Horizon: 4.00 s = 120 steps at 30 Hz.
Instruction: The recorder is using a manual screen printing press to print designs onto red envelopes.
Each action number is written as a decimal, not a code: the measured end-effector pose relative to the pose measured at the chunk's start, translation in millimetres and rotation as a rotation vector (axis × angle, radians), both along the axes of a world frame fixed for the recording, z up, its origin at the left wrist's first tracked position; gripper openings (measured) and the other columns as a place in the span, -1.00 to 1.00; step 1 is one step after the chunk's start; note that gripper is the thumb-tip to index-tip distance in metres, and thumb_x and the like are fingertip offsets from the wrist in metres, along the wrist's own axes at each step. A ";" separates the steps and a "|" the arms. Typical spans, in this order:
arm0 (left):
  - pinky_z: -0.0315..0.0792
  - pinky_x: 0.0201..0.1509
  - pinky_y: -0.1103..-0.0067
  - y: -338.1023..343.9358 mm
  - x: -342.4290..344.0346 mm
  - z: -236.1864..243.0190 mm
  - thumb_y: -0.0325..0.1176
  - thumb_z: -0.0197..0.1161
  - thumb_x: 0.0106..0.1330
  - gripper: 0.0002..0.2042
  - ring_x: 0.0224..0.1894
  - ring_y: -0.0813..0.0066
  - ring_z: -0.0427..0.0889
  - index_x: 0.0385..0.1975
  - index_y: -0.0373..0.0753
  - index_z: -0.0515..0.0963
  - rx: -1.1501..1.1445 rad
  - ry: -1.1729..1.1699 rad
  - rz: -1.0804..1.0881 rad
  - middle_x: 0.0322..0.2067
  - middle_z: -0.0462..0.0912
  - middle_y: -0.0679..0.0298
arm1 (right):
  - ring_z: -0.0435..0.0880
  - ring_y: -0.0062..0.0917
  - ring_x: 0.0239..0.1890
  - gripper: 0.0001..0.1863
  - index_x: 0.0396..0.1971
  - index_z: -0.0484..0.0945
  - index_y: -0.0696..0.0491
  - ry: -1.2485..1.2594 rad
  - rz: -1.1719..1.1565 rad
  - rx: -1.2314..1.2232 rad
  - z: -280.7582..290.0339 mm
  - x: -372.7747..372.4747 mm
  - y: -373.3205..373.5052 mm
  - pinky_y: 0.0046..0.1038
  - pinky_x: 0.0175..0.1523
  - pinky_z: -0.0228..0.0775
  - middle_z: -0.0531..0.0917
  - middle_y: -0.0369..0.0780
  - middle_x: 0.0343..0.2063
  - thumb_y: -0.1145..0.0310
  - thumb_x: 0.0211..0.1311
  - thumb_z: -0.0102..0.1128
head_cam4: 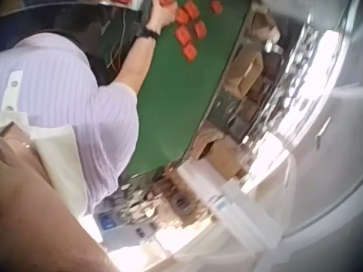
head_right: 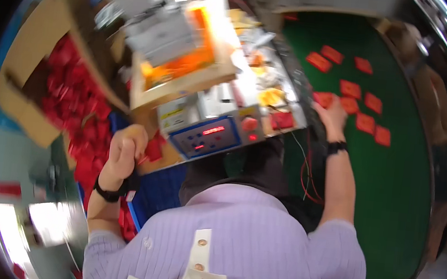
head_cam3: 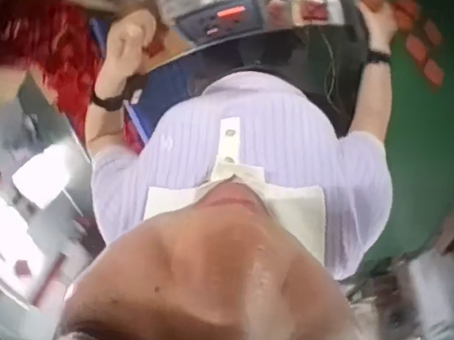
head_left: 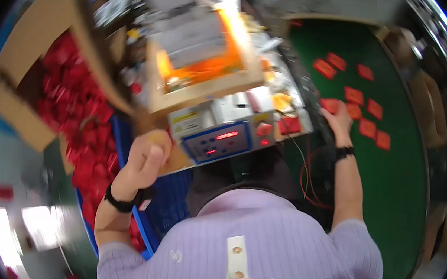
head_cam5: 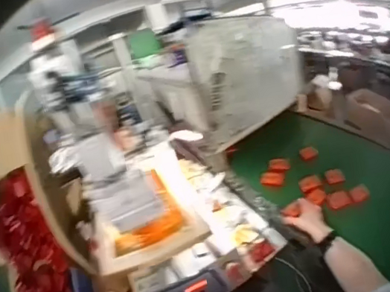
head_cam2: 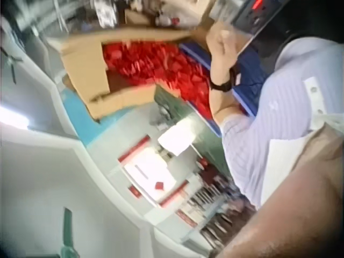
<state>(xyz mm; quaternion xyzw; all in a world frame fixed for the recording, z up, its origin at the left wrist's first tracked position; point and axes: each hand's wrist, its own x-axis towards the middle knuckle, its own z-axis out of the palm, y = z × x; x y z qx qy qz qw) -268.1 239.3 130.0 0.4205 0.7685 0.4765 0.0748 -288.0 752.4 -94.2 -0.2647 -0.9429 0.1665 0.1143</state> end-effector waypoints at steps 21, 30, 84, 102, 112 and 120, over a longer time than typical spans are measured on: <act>0.32 0.12 0.23 -304.2 -128.0 -179.8 -0.23 0.09 0.14 -0.54 0.07 -0.07 0.38 0.04 -0.27 0.33 -0.974 0.080 1.308 -0.01 0.44 -0.02 | 0.40 -0.18 0.10 -0.33 0.12 0.27 0.21 0.255 0.202 0.048 18.9 -27.6 72.4 -0.30 0.20 0.20 0.41 0.05 0.05 0.15 0.07 0.22; 0.44 -0.08 0.19 -286.8 -113.3 -144.4 -0.18 0.17 0.05 -0.52 -0.08 -0.07 0.48 0.03 -0.10 0.35 -1.050 0.172 1.257 -0.10 0.40 0.00 | 0.47 -0.36 0.05 -0.42 0.11 0.31 0.15 0.326 0.464 -0.256 116.1 -52.4 -50.3 -0.39 0.14 0.27 0.50 -0.04 -0.02 0.28 0.09 0.24; 0.47 -0.24 0.56 59.3 -155.6 -43.9 -0.27 0.21 0.23 -0.76 -0.28 0.48 0.59 -0.21 -0.29 0.52 0.120 0.446 0.574 -0.41 0.58 0.35 | 0.52 -0.71 -0.36 -0.55 0.09 0.29 0.16 0.404 0.124 -0.732 -43.6 -11.9 -4.2 -0.70 -0.32 0.36 0.60 -0.26 -0.30 0.40 0.20 0.09; 0.30 0.14 0.38 77.4 -170.7 -13.8 0.33 -0.15 0.21 -0.22 0.07 0.09 0.42 0.09 -0.36 0.28 -0.692 -0.018 0.279 0.01 0.43 -0.10 | 0.57 -0.70 -0.43 -0.73 -0.13 0.47 0.17 0.522 0.191 -0.491 -38.9 -8.9 -19.6 -0.65 -0.27 0.40 0.64 -0.29 -0.47 0.48 0.13 0.08; 0.38 -0.05 0.39 42.9 -19.5 -6.5 -0.17 -0.06 0.37 -0.67 -0.15 0.14 0.51 -0.26 -0.33 0.49 -0.189 0.031 -0.331 -0.26 0.53 0.03 | 0.43 -0.78 -0.48 -0.66 0.00 0.38 0.15 0.490 0.249 -0.721 -74.1 -6.6 10.4 -0.76 -0.43 0.25 0.54 -0.34 -0.43 0.45 0.21 0.05; 0.42 -0.37 0.35 -99.0 -56.8 -64.9 -0.28 0.00 0.29 -0.78 -0.46 0.06 0.54 -0.38 -0.33 0.45 -0.296 0.098 0.916 -0.56 0.52 0.04 | 0.50 -0.71 -0.43 -0.67 0.01 0.37 0.17 0.451 0.119 -0.894 -32.5 -1.2 17.8 -0.71 -0.36 0.35 0.59 -0.28 -0.38 0.45 0.24 0.00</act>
